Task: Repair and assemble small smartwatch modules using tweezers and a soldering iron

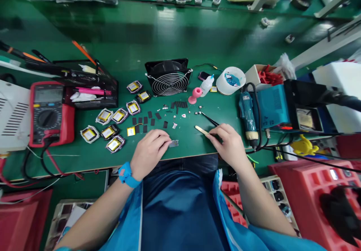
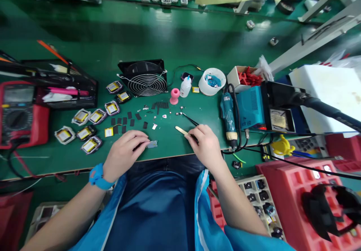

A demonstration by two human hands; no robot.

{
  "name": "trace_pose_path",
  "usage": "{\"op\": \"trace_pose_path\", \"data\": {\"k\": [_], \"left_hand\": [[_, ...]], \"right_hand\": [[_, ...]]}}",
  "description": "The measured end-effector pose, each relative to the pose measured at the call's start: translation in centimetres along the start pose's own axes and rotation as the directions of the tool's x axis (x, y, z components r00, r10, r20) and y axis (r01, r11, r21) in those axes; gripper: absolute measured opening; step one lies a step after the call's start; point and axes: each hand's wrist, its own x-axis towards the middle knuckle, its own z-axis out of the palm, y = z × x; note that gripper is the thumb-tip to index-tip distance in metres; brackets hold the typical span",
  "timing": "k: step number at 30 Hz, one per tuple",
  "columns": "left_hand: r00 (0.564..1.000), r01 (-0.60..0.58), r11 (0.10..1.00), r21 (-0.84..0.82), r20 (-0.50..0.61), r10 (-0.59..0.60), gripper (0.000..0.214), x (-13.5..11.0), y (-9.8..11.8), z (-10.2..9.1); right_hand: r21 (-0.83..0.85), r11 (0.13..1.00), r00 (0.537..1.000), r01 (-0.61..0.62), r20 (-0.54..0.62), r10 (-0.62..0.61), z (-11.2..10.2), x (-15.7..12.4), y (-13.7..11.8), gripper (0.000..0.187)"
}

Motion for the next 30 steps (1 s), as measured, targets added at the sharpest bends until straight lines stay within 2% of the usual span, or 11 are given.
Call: {"op": "trace_pose_path", "data": {"k": [4, 10, 13, 15, 17, 19, 21, 23, 25, 27, 30], "left_hand": [[0.999, 0.013, 1.000, -0.003, -0.039, -0.013, 0.013, -0.2, 0.0, 0.4], [0.996, -0.081, 0.993, -0.084, 0.026, 0.083, 0.012, -0.7, 0.3, 0.3], [1.000, 0.006, 0.989, -0.148, -0.003, -0.006, 0.010, -0.9, 0.7, 0.4], [0.985, 0.162, 0.934, -0.320, -0.008, -0.174, 0.008, -1.0, 1.4, 0.4], [0.914, 0.364, 0.716, -0.596, 0.080, -0.398, 0.008, -1.0, 2.2, 0.2], [0.792, 0.500, 0.317, -0.806, 0.278, -0.543, 0.017, -0.9, 3.2, 0.1], [0.689, 0.527, -0.058, -0.848, 0.466, -0.555, 0.025, -0.8, 4.2, 0.0], [0.632, 0.521, -0.273, -0.809, 0.580, -0.514, 0.030, -0.7, 5.1, 0.0], [0.597, 0.513, -0.374, -0.773, 0.634, -0.493, 0.031, -0.7, 5.8, 0.1], [0.569, 0.503, -0.404, -0.764, 0.644, -0.511, 0.033, -0.7, 6.2, 0.4], [0.570, 0.493, -0.293, -0.819, 0.559, -0.602, 0.035, -0.8, 6.2, 0.9]], "right_hand": [[-0.079, 0.997, 1.000, 0.023, 0.008, -0.022, 0.4, 0.3, -0.2, 0.020], [-0.149, 0.988, 0.998, 0.034, 0.050, -0.026, 0.4, 0.3, 0.1, 0.016], [-0.159, 0.987, 0.998, 0.029, 0.064, -0.019, 0.5, 0.3, 0.2, 0.018], [-0.142, 0.990, 0.999, 0.006, 0.041, 0.000, 0.5, 0.3, -0.2, 0.018], [-0.044, 0.999, 1.000, -0.007, 0.000, 0.007, 0.5, 0.4, -1.2, 0.017], [0.176, 0.984, 1.000, 0.007, 0.002, -0.008, 0.4, 0.4, -2.8, 0.013], [0.430, 0.903, 0.998, 0.011, 0.049, -0.036, 0.5, 0.4, -4.6, 0.012], [0.599, 0.800, 0.995, -0.024, 0.093, -0.039, 0.8, 0.4, -6.3, 0.016], [0.677, 0.732, 0.993, -0.076, 0.114, -0.003, 1.4, 0.4, -7.4, 0.018], [0.708, 0.695, 0.992, -0.124, 0.116, 0.058, 2.1, 0.2, -8.1, 0.019], [0.724, 0.664, 0.982, -0.185, 0.106, 0.158, 2.8, -0.2, -8.4, 0.019]]}}
